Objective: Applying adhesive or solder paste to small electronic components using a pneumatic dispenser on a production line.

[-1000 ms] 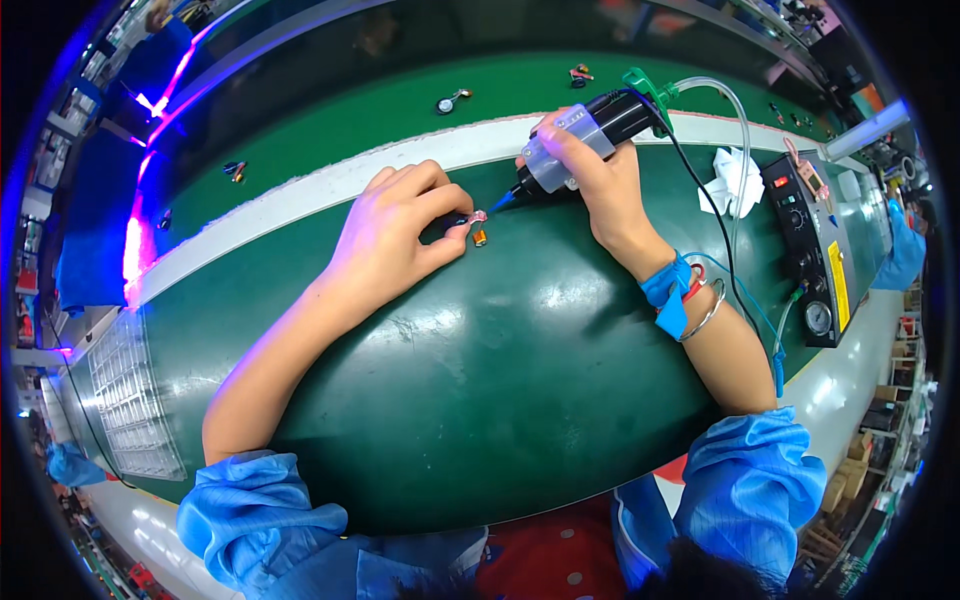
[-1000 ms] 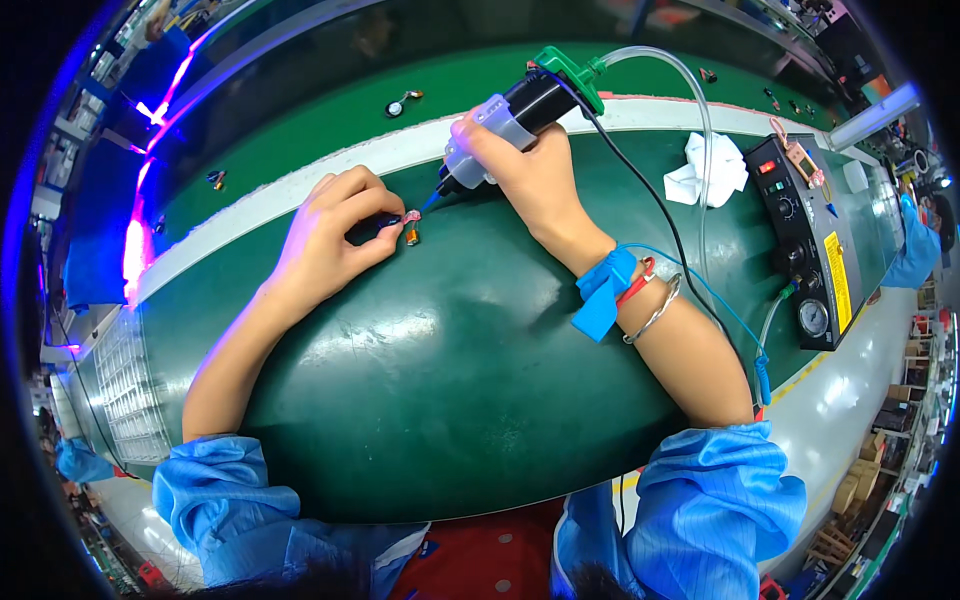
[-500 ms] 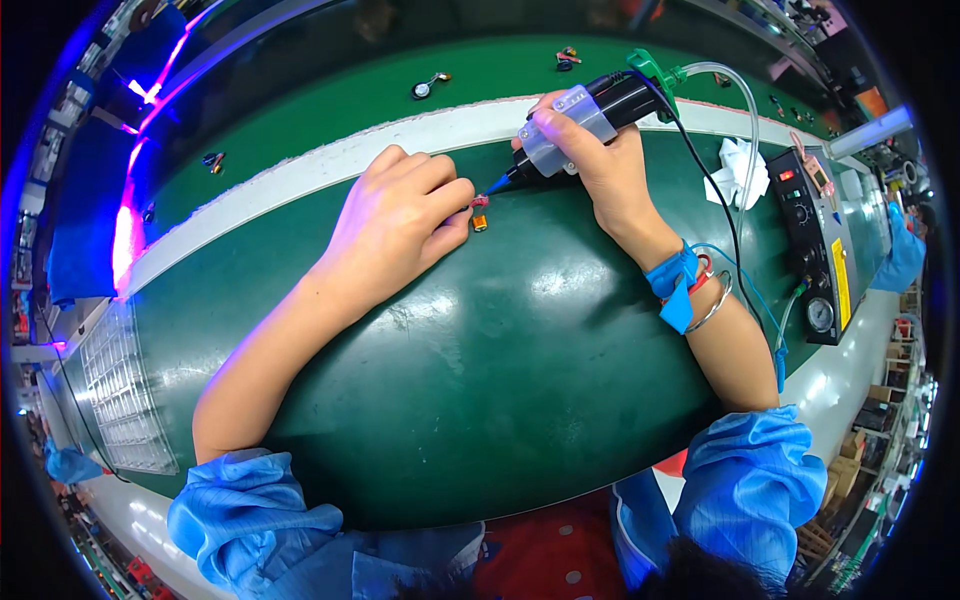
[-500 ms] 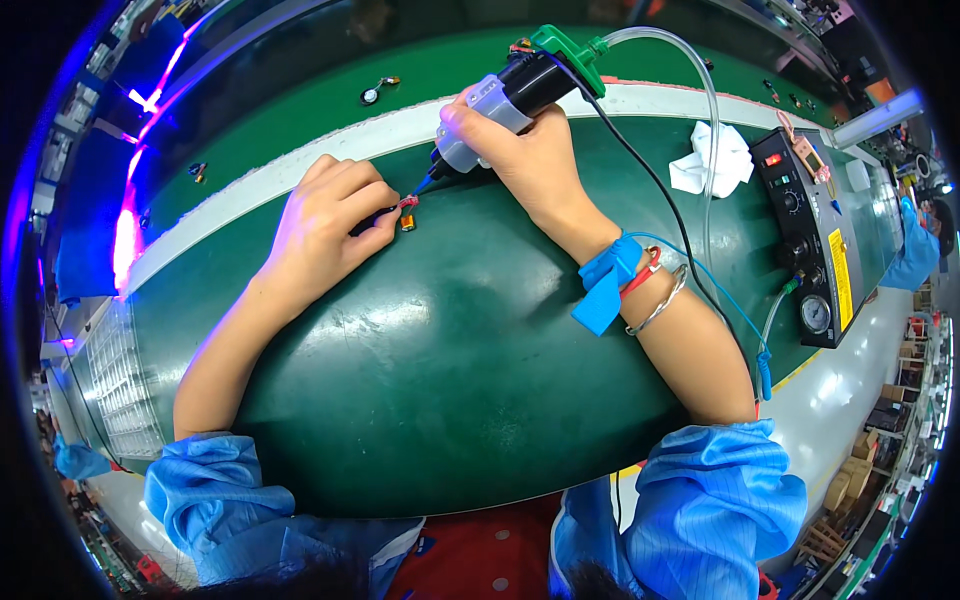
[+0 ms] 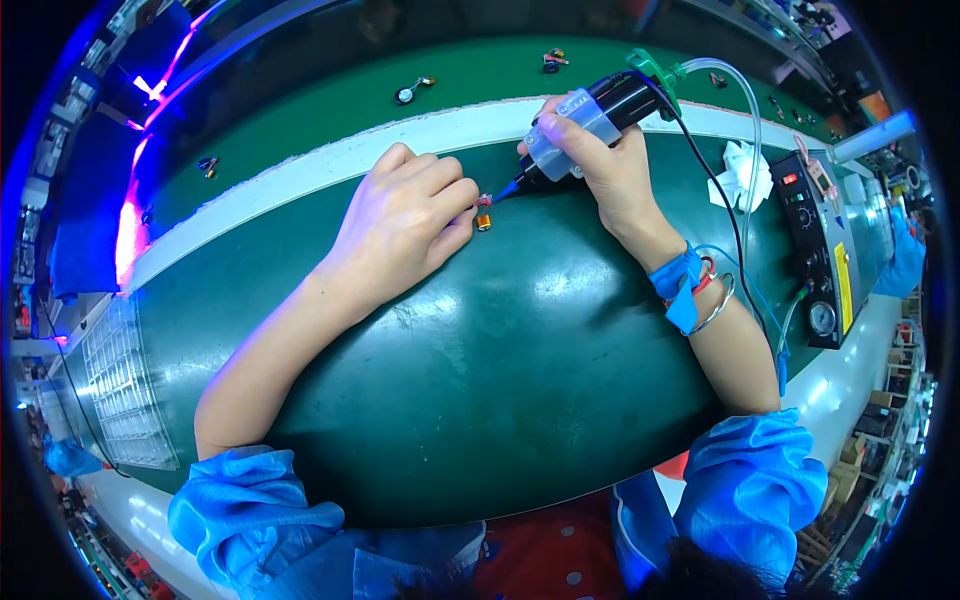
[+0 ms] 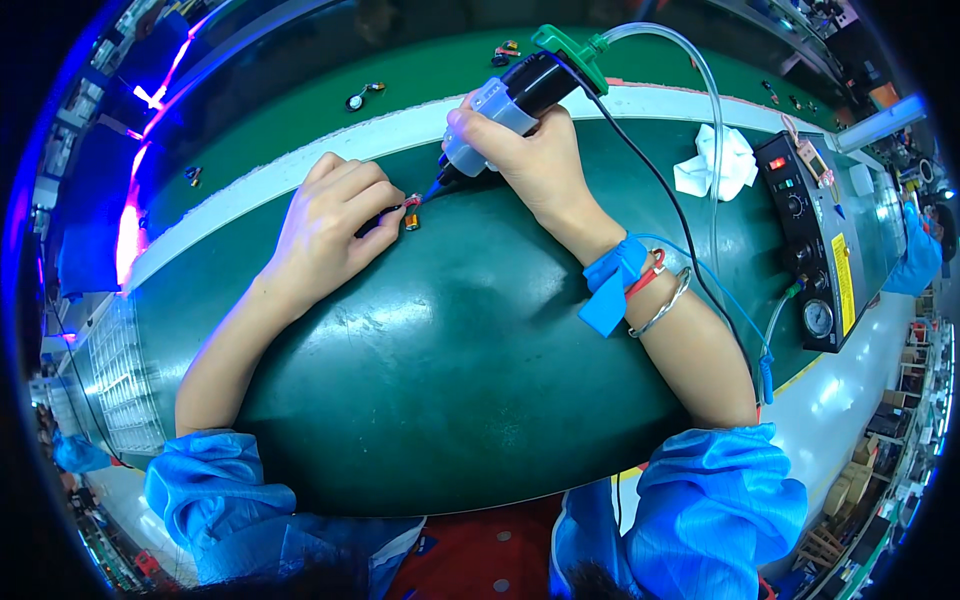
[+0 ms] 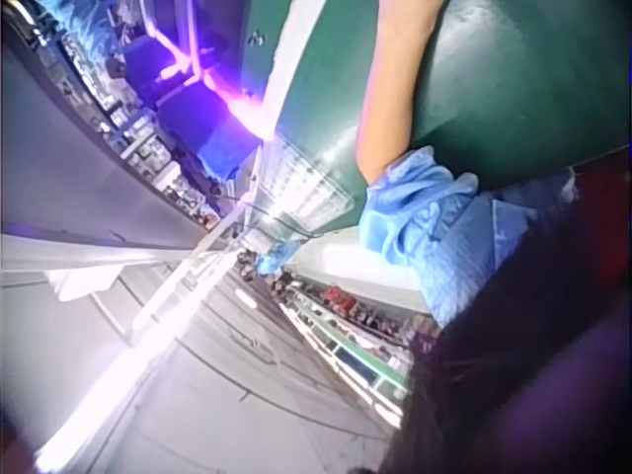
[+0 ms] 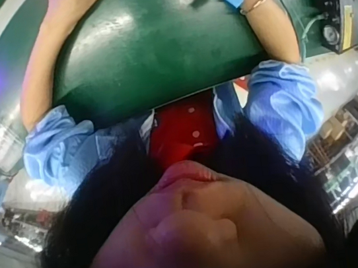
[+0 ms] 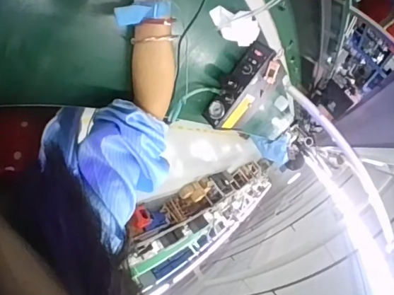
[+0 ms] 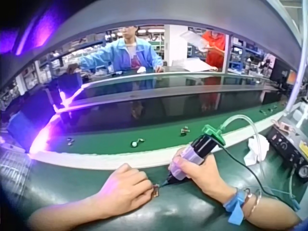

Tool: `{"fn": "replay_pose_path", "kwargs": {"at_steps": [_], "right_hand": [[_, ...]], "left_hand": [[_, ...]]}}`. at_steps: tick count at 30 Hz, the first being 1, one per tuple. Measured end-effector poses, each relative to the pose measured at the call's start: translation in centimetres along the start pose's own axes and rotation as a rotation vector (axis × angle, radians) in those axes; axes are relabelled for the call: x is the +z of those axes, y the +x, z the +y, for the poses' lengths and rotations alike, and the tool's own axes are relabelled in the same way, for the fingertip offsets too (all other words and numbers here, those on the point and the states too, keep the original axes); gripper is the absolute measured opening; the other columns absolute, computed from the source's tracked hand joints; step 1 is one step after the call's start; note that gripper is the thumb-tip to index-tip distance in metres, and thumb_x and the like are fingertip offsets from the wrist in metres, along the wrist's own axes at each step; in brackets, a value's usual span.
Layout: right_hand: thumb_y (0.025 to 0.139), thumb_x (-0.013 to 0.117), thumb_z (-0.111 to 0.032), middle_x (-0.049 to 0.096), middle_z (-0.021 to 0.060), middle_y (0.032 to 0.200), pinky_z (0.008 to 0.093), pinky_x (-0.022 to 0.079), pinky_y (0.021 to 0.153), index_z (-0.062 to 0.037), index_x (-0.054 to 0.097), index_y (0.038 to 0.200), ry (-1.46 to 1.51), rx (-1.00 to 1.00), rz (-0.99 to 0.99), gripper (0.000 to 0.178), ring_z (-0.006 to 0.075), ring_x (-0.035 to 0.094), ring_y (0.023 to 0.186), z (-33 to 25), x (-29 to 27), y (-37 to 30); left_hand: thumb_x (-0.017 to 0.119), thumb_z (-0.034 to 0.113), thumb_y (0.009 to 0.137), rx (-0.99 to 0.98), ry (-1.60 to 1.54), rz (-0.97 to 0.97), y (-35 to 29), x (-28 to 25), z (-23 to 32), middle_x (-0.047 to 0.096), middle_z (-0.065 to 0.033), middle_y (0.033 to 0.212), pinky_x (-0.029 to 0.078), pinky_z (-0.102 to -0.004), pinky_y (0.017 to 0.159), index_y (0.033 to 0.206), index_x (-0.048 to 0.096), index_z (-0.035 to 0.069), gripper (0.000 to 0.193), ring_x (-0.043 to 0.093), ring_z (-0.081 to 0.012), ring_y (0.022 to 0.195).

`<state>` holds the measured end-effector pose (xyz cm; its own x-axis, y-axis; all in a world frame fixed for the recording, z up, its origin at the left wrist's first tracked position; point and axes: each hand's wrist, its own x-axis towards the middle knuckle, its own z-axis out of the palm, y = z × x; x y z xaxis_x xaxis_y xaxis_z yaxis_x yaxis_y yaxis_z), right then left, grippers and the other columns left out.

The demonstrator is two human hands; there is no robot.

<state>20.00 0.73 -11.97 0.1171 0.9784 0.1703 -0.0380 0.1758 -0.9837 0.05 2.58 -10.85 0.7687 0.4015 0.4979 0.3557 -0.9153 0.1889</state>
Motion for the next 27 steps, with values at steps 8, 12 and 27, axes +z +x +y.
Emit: {"fn": "replay_pose_path", "kwargs": {"at_steps": [8,12,27], "right_hand": [[0.076,0.060,-0.022,0.061,0.0104,0.078,0.0238,0.045,0.066,-0.0029,0.055,0.090,0.014,-0.040,0.046,0.024,0.0143,0.059,0.073,-0.2,0.1,-0.1],[0.076,0.060,-0.022,0.062,0.0118,0.079,0.0228,0.044,0.066,-0.0030,0.054,0.092,0.034,-0.018,0.094,0.025,0.0143,0.059,0.074,-0.4,0.1,0.1],[0.076,0.059,-0.025,0.062,0.0109,0.079,0.0242,0.042,0.070,-0.0028,0.054,0.091,0.104,-0.005,0.169,0.028,0.0136,0.058,0.075,-0.8,0.1,0.1]], "left_hand": [[0.060,0.006,0.064,0.006,-0.021,-0.007,-0.1,0.0,0.0,0.047,-0.0063,0.067,0.036,-0.0304,0.064,0.070,0.050,0.005,0.011,0.049,-0.0202,0.064],[0.059,0.006,0.065,-0.030,-0.035,-0.011,-0.1,-0.1,-0.1,0.048,-0.0065,0.068,0.036,-0.0310,0.065,0.070,0.051,0.005,0.009,0.049,-0.0208,0.065],[0.065,0.011,0.068,-0.666,0.090,0.147,-3.0,-4.2,-11.2,0.057,-0.0091,0.077,0.044,-0.0302,0.059,0.092,0.058,0.000,0.027,0.053,-0.0189,0.061]]}}
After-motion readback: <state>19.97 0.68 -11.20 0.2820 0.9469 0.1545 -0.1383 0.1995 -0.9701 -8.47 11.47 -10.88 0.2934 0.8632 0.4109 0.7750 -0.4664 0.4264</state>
